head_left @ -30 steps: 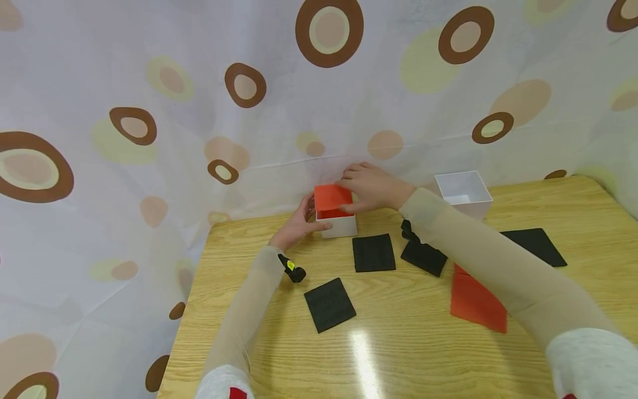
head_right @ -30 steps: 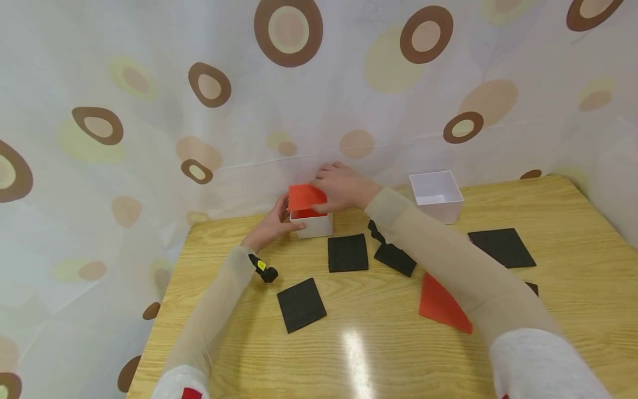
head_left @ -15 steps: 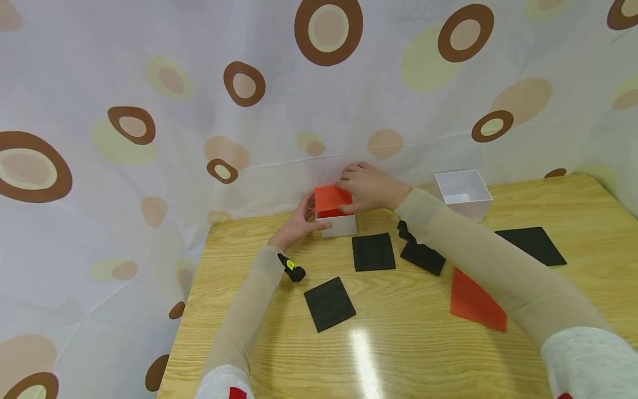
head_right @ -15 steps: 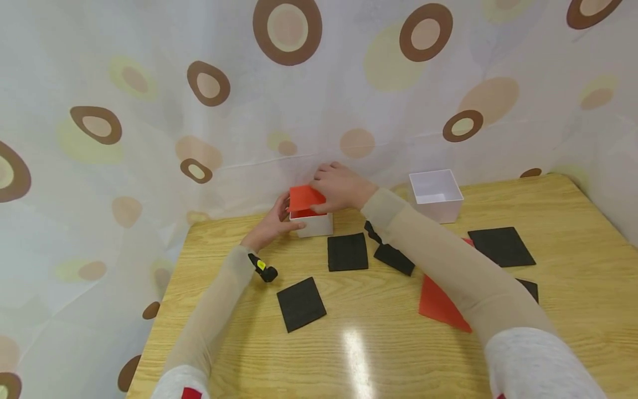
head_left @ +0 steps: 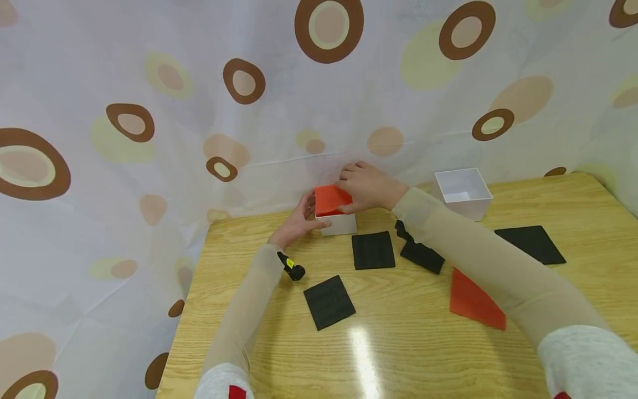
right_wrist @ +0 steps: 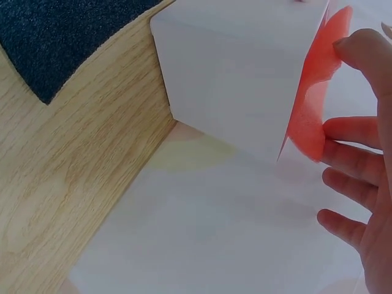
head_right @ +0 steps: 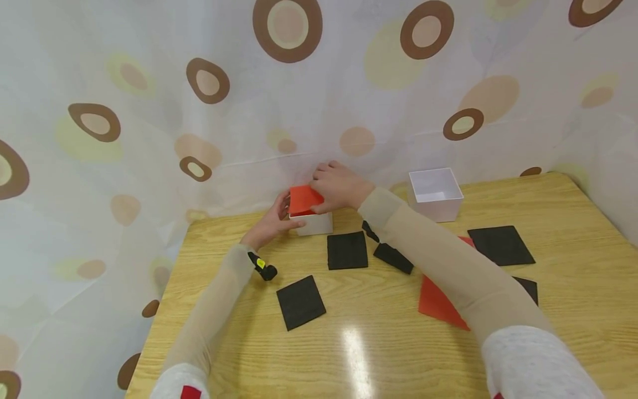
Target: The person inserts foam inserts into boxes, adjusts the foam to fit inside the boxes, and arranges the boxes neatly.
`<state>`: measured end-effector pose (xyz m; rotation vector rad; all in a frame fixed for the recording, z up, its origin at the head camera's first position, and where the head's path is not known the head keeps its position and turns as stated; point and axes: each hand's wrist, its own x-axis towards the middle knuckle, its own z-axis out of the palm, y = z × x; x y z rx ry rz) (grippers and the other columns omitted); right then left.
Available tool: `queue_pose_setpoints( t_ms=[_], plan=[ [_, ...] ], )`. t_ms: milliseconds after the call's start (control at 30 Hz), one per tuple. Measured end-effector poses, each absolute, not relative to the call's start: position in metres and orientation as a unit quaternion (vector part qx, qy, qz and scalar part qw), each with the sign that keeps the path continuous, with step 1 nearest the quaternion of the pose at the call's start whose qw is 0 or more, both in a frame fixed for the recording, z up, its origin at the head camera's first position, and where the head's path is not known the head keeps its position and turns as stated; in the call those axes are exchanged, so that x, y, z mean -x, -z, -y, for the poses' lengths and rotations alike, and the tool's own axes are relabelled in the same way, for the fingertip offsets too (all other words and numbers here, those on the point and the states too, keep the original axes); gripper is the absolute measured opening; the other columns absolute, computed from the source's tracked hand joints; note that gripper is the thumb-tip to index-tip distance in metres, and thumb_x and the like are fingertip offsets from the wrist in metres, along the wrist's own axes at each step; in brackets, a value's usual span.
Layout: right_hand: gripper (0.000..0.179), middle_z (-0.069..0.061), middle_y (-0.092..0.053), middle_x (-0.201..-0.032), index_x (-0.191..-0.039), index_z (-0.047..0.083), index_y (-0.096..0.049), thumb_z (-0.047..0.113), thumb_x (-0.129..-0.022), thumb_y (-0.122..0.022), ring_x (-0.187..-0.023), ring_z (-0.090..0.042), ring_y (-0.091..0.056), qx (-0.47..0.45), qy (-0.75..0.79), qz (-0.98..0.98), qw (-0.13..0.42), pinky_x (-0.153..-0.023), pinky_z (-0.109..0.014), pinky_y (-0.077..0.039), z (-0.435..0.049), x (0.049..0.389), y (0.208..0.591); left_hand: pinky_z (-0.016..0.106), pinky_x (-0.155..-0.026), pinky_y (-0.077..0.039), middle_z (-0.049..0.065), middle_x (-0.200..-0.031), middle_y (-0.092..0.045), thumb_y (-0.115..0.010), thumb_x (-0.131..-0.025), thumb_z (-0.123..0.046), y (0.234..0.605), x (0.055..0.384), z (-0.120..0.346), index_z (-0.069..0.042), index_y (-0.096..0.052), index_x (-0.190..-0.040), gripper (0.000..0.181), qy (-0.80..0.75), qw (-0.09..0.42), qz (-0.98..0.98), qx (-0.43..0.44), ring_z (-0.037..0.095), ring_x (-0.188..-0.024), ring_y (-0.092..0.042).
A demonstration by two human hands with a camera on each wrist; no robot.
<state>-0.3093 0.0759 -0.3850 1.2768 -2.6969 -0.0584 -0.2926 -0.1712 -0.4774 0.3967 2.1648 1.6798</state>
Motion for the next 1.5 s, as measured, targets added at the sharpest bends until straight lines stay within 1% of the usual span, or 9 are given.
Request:
queue_pose_setpoints(
  t_ms=[133,300,467,733,833,967,1133,1333,1500],
  plan=[
    [0.056,-0.013,-0.070,-0.120,-0.122,0.006,-0.072,0.052,-0.090,-0.073,-0.118,-0.033,-0.058,-0.419,0.030,0.905,0.070,-0.107,-0.049,-0.045,-0.074,0.309,0.384,0.042,-0.126,-0.024,-0.001,-0.170,-0.023,-0.081,-0.094,-0.016,0.476,0.292,0.171,-0.027,-0.013,-0.167,0.101,-0.595,0.184,-0.770,-0.141,0.022,-0.157,-0.023],
    [0.057,-0.011,-0.070,-0.116,-0.121,0.007,-0.073,0.055,-0.091,-0.071,-0.113,-0.031,-0.058,-0.408,0.047,0.910,0.058,-0.102,-0.047,-0.047,-0.072,0.309,0.385,0.040,-0.127,-0.023,0.000,-0.170,-0.023,-0.079,-0.094,-0.013,0.475,0.292,0.171,-0.024,-0.013,-0.167,0.099,-0.596,0.180,-0.770,-0.142,0.023,-0.158,-0.023],
    [0.060,-0.013,-0.068,-0.117,-0.123,0.006,-0.071,0.056,-0.091,-0.069,-0.112,-0.031,-0.057,-0.399,0.042,0.915,0.036,-0.099,-0.048,-0.049,-0.071,0.310,0.387,0.040,-0.127,-0.022,0.001,-0.170,-0.023,-0.079,-0.095,-0.013,0.475,0.292,0.170,-0.024,-0.012,-0.167,0.099,-0.592,0.181,-0.772,-0.142,0.023,-0.158,-0.022],
    [0.065,-0.015,-0.065,-0.126,-0.131,0.005,-0.068,0.059,-0.095,-0.067,-0.117,-0.032,-0.057,-0.397,0.021,0.917,0.011,-0.103,-0.049,-0.048,-0.075,0.312,0.391,0.042,-0.127,-0.023,-0.001,-0.170,-0.022,-0.080,-0.094,-0.016,0.476,0.291,0.171,-0.026,-0.012,-0.167,0.100,-0.589,0.185,-0.774,-0.140,0.023,-0.158,-0.020],
    [0.068,-0.015,-0.063,-0.127,-0.134,0.005,-0.066,0.061,-0.095,-0.066,-0.116,-0.032,-0.056,-0.394,0.015,0.919,-0.005,-0.102,-0.049,-0.049,-0.077,0.312,0.391,0.042,-0.127,-0.022,0.000,-0.170,-0.022,-0.080,-0.094,-0.017,0.476,0.292,0.171,-0.025,-0.011,-0.167,0.100,-0.588,0.186,-0.774,-0.143,0.023,-0.159,-0.020],
    [0.071,-0.016,-0.062,-0.132,-0.139,0.005,-0.063,0.062,-0.097,-0.062,-0.121,-0.034,-0.056,-0.388,0.010,0.922,-0.018,-0.106,-0.051,-0.047,-0.079,0.312,0.392,0.042,-0.127,-0.022,0.003,-0.170,-0.022,-0.079,-0.095,-0.015,0.475,0.293,0.171,-0.022,-0.010,-0.167,0.101,-0.588,0.186,-0.773,-0.147,0.025,-0.159,-0.020],
    [0.067,-0.017,-0.061,-0.135,-0.141,0.006,-0.061,0.058,-0.099,-0.062,-0.125,-0.036,-0.055,-0.411,-0.007,0.912,0.000,-0.111,-0.052,-0.044,-0.079,0.312,0.394,0.042,-0.127,-0.022,0.004,-0.170,-0.023,-0.080,-0.094,-0.015,0.477,0.293,0.171,-0.022,-0.011,-0.167,0.101,-0.590,0.183,-0.772,-0.148,0.025,-0.158,-0.022],
    [0.050,-0.014,-0.064,-0.126,-0.131,0.006,-0.066,0.046,-0.101,-0.066,-0.117,-0.034,-0.058,-0.488,-0.027,0.872,0.040,-0.108,-0.049,-0.046,-0.075,0.305,0.396,0.043,-0.126,-0.024,0.000,-0.169,-0.025,-0.080,-0.094,-0.017,0.477,0.292,0.172,-0.025,-0.012,-0.167,0.100,-0.595,0.185,-0.767,-0.149,0.023,-0.157,-0.024],
    [0.047,-0.011,-0.066,-0.125,-0.132,0.009,-0.068,0.044,-0.102,-0.064,-0.114,-0.033,-0.059,-0.520,-0.028,0.852,0.050,-0.109,-0.051,-0.045,-0.072,0.299,0.402,0.043,-0.127,-0.023,-0.002,-0.169,-0.024,-0.078,-0.095,-0.017,0.476,0.290,0.172,-0.027,-0.012,-0.167,0.097,-0.592,0.185,-0.770,-0.153,0.023,-0.158,-0.022]
  ],
)
